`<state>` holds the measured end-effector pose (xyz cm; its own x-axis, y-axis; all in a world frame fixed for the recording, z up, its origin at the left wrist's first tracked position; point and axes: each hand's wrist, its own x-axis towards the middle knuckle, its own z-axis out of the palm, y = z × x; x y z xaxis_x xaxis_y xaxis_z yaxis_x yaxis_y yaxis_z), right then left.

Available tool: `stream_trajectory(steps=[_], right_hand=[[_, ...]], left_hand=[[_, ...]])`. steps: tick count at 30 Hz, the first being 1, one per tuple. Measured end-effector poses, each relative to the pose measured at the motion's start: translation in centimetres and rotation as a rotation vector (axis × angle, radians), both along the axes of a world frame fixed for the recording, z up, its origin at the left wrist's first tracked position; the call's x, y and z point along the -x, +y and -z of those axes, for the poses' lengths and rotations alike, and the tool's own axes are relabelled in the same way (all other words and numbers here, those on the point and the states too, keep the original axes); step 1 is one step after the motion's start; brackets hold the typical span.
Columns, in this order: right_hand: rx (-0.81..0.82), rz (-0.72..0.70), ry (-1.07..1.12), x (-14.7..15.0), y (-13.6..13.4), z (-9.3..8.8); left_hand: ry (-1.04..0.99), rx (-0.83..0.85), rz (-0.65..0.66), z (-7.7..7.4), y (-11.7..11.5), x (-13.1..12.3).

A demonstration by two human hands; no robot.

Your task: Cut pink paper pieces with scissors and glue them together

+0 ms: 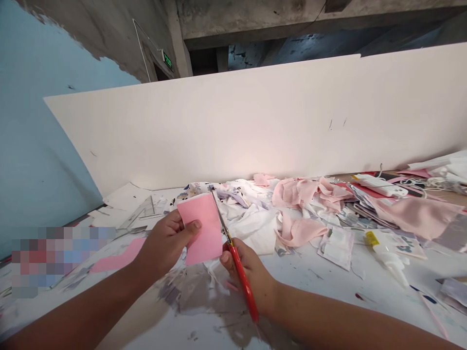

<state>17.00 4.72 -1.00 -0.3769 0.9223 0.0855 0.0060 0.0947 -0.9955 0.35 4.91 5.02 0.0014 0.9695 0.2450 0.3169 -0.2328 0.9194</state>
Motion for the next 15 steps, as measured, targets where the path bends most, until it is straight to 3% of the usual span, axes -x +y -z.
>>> stream_trajectory(steps=[7, 15], right_hand=[[-0.02, -0.032, 0.033, -0.13, 0.34, -0.02], [0.006, -0.015, 0.034, 0.03, 0.06, -0.07]], left_hand=[[-0.062, 0.022, 0.077, -0.01, 0.14, 0.1], [-0.051, 0.008, 0.068, -0.08, 0.17, 0.06]])
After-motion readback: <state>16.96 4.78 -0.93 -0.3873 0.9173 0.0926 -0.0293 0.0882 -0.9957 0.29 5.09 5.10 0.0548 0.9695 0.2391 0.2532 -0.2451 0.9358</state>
